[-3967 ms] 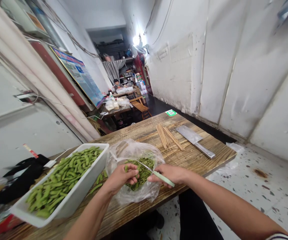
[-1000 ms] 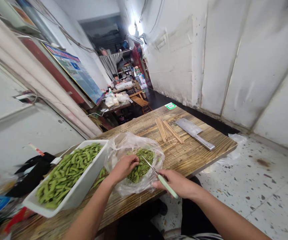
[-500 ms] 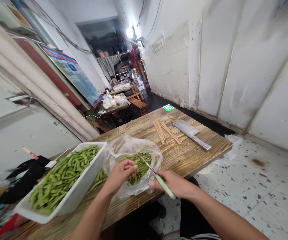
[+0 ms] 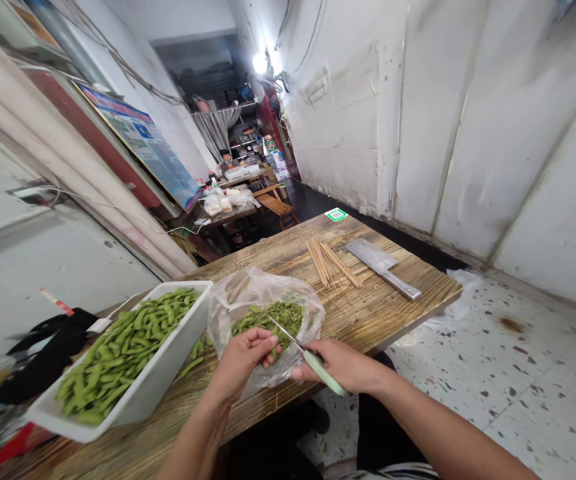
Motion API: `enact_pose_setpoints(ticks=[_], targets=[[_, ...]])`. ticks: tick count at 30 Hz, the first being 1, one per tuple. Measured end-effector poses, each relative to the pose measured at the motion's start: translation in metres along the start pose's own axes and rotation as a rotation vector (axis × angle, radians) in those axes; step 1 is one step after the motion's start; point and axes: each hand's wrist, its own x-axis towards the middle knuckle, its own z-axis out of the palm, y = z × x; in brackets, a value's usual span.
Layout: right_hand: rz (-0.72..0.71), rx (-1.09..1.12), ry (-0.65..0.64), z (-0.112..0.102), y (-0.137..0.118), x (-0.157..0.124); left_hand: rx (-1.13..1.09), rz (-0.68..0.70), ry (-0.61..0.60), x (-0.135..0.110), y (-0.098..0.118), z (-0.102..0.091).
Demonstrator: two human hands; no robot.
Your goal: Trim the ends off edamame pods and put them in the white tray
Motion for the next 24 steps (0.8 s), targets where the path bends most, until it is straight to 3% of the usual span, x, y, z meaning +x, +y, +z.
enact_pose_setpoints(ticks=[7, 16, 24], targets=[[-0.052, -0.011, -0.02, -0.005, 0.0, 0.001, -0.008, -0.005, -0.002, -0.003, -0.001, 0.002], [0.115, 0.225, -0.068, 0.001, 0.01, 0.008, -0.055, -0.032, 0.006, -0.003, -0.005, 0.003], [0.051, 0.283, -0.152, 0.0, 0.017, 0.003, -0.052, -0.022, 0.003, -0.004, -0.006, 0.003]])
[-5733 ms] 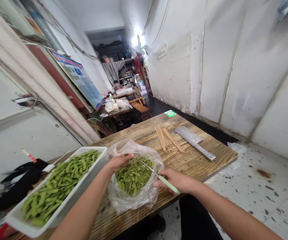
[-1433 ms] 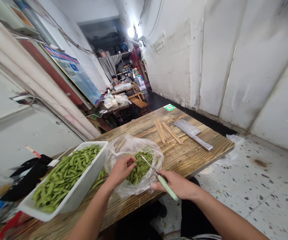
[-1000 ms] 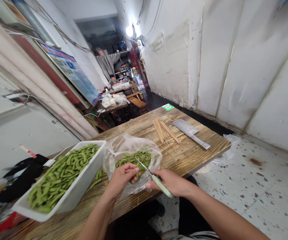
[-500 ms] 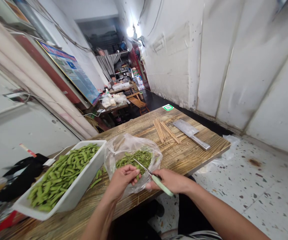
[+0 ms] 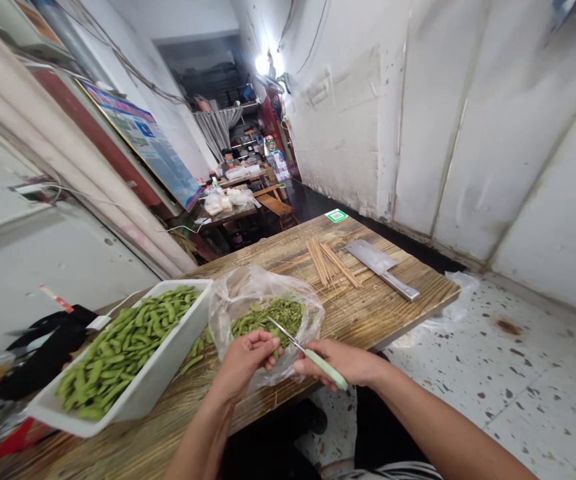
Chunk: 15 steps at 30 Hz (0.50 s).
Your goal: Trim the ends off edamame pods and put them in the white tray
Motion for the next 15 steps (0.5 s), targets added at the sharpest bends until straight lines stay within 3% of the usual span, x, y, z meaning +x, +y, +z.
enact_pose_setpoints(ticks=[8, 15], targets=[[0.05, 0.08, 0.087, 0.0027, -0.0048, 0.001, -0.067, -0.023, -0.012, 0.0008, 0.0009, 0.0022], [0.033, 0.074, 0.083, 0.0049, 0.0032, -0.0057, -0.485, -0.034, 0.164, 0.0033, 0.0023, 0.0034]])
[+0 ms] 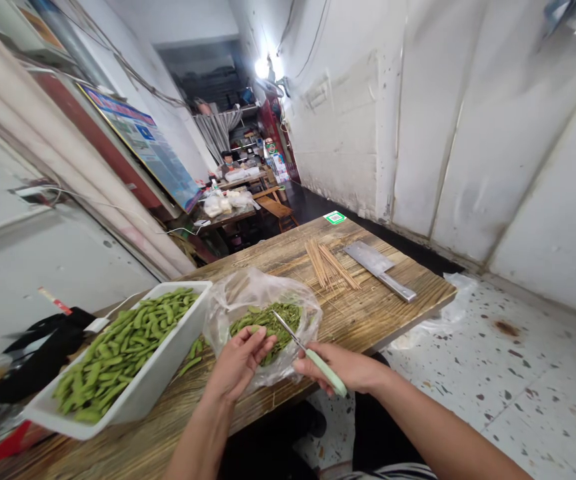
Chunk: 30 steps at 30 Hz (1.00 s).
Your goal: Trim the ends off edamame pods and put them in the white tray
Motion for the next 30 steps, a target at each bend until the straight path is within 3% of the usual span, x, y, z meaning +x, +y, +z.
enact_pose_setpoints(ticks=[11, 15, 19, 22, 27, 30], targets=[[-0.054, 0.033, 0.017, 0.014, 0.002, 0.0, -0.13, 0.026, 0.01, -0.009, -0.008, 0.014], [-0.008, 0.126, 0.018, 0.013, 0.002, 0.003, -0.11, 0.007, 0.051, -0.006, -0.003, 0.004], [0.049, 0.099, 0.015, 0.009, -0.001, 0.0, -0.05, 0.078, 0.057, 0.009, 0.018, -0.017], [0.069, 0.082, 0.033, 0.006, -0.002, -0.002, 0.204, 0.103, 0.09, 0.027, 0.029, -0.032], [0.031, 0.127, 0.055, 0.005, 0.006, 0.0, 1.079, 0.335, 0.063, 0.057, 0.023, -0.043], [0.029, 0.187, 0.087, 0.006, 0.01, 0.002, 1.434, 0.421, -0.013, 0.069, 0.016, -0.041]])
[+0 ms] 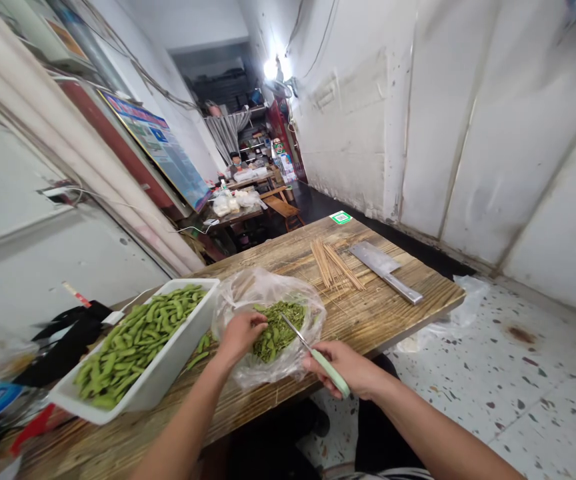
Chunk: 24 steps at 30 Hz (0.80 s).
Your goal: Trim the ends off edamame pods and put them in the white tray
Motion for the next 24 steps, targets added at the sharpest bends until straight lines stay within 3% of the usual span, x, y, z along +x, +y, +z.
enact_pose_setpoints(ticks=[3, 7, 13, 20, 24], targets=[[-0.001, 0.001, 0.039, 0.0, 0.002, 0.001, 0.112, 0.028, -0.008, 0.01, 0.001, 0.009], [-0.015, -0.079, 0.055, 0.002, 0.001, -0.001, 0.1, -0.007, -0.015, 0.021, 0.002, 0.015], [-0.09, -0.143, 0.083, 0.005, -0.001, -0.007, 0.021, 0.068, -0.126, 0.027, 0.004, 0.004], [-0.11, -0.248, 0.085, 0.002, -0.004, -0.007, -0.082, 0.086, -0.119, 0.009, 0.018, -0.011], [-0.026, -0.215, 0.016, 0.001, -0.007, -0.005, -0.353, -0.063, -0.189, -0.013, 0.025, -0.018]])
